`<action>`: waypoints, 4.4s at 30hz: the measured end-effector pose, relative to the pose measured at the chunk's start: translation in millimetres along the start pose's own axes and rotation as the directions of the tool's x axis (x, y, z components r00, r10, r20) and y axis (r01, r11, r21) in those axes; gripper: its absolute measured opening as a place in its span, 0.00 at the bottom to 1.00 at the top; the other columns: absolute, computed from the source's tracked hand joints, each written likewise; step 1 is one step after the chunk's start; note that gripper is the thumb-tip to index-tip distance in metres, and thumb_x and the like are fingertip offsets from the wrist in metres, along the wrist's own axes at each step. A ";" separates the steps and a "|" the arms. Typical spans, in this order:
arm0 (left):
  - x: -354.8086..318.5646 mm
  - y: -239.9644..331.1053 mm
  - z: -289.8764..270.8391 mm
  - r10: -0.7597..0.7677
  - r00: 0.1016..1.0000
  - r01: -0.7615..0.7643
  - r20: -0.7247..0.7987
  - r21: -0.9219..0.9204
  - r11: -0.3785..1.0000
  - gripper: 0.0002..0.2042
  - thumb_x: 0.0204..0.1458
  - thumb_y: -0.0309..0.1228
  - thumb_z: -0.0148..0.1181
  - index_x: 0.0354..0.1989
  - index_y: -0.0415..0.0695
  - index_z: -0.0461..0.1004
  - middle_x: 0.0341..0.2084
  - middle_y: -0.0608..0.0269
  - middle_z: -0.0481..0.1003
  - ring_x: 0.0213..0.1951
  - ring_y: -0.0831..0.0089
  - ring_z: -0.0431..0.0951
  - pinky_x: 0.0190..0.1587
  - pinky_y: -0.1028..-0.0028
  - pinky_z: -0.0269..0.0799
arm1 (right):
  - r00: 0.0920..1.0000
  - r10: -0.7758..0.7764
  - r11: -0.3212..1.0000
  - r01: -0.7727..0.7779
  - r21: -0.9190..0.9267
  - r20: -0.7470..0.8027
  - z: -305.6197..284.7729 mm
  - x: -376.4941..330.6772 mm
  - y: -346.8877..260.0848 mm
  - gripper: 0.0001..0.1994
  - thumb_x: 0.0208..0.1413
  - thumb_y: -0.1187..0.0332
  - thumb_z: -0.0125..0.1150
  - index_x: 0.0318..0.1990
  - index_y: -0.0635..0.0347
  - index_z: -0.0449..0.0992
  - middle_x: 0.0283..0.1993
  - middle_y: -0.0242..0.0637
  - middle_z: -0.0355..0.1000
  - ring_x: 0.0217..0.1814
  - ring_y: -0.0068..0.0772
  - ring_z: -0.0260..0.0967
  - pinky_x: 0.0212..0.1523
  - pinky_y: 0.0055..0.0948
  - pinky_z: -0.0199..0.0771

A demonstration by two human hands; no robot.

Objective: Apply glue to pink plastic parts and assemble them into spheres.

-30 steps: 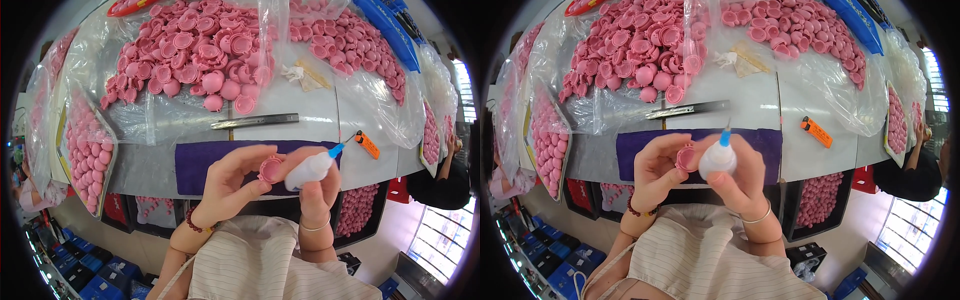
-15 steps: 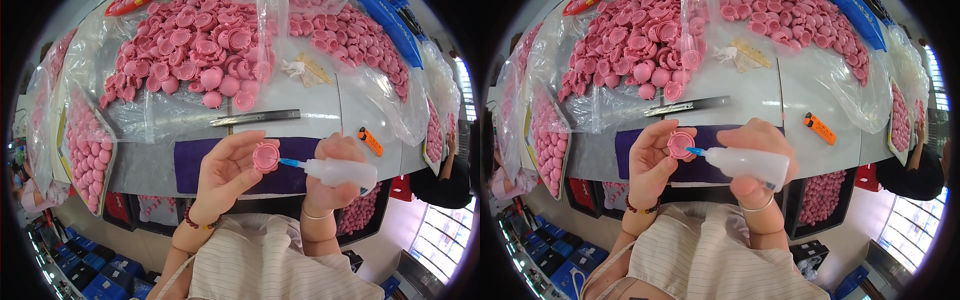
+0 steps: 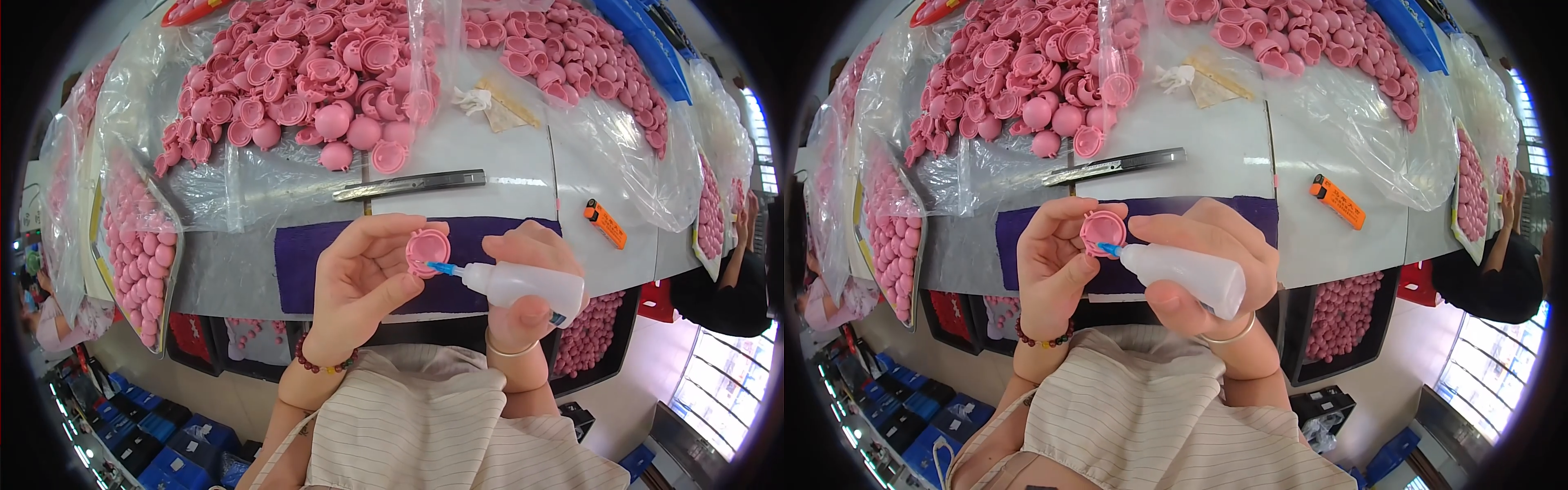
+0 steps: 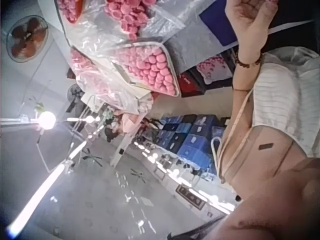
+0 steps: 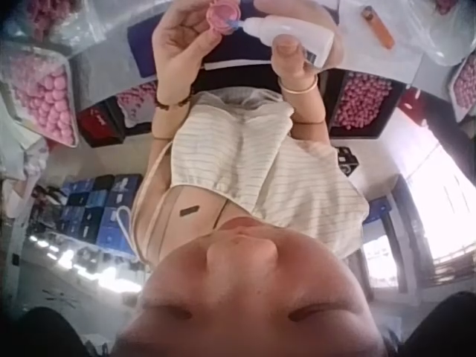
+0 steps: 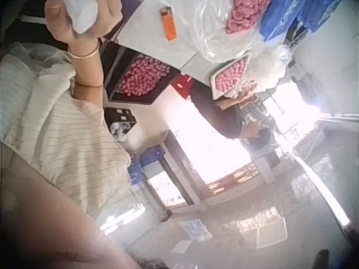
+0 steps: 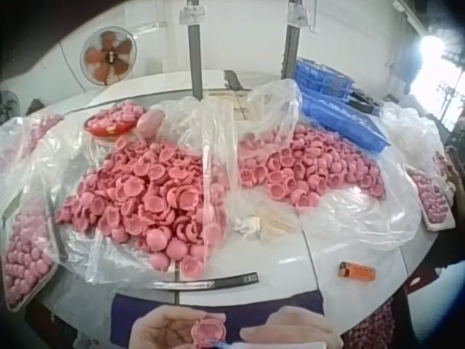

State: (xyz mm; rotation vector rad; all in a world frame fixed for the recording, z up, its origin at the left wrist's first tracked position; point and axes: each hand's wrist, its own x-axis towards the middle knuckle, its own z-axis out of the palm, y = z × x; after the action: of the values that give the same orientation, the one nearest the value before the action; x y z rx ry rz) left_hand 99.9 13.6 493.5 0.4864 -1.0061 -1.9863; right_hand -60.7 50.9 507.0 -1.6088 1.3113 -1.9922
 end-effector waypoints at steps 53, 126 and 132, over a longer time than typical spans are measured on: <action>-7.9 -5.1 -11.8 0.065 0.987 0.006 0.148 -0.432 0.902 0.19 0.50 0.26 0.55 0.50 0.39 0.61 0.46 0.44 0.68 0.36 0.70 0.74 0.41 0.73 0.70 | 0.954 0.283 0.780 -0.288 -0.555 -0.097 -30.7 21.5 5.9 0.20 0.40 0.78 0.62 0.43 0.64 0.65 0.41 0.36 0.69 0.31 0.21 0.61 0.32 0.18 0.61; -5.2 -3.3 9.6 0.019 0.999 -0.008 -0.038 0.276 0.961 0.22 0.31 0.16 0.67 0.40 0.31 0.71 0.37 0.49 0.74 0.39 0.70 0.74 0.43 0.76 0.70 | 0.991 0.118 0.891 -0.136 -0.433 -0.070 -38.6 -7.2 -4.8 0.25 0.37 0.72 0.63 0.47 0.65 0.65 0.44 0.38 0.63 0.44 0.27 0.60 0.38 0.26 0.62; -6.9 -3.6 2.4 0.111 0.992 -0.123 0.056 0.320 0.940 0.21 0.31 0.18 0.68 0.38 0.31 0.72 0.35 0.49 0.74 0.36 0.70 0.75 0.41 0.75 0.70 | 0.899 0.438 0.764 -0.386 -0.517 -0.024 -31.8 15.3 8.3 0.27 0.36 0.72 0.67 0.47 0.64 0.65 0.40 0.34 0.67 0.39 0.26 0.63 0.37 0.25 0.65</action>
State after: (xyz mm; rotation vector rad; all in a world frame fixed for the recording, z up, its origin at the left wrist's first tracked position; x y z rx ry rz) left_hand 100.5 21.7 491.9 0.5534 -1.3626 -1.7370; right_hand -96.7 50.8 511.2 -1.4055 2.0692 -1.3446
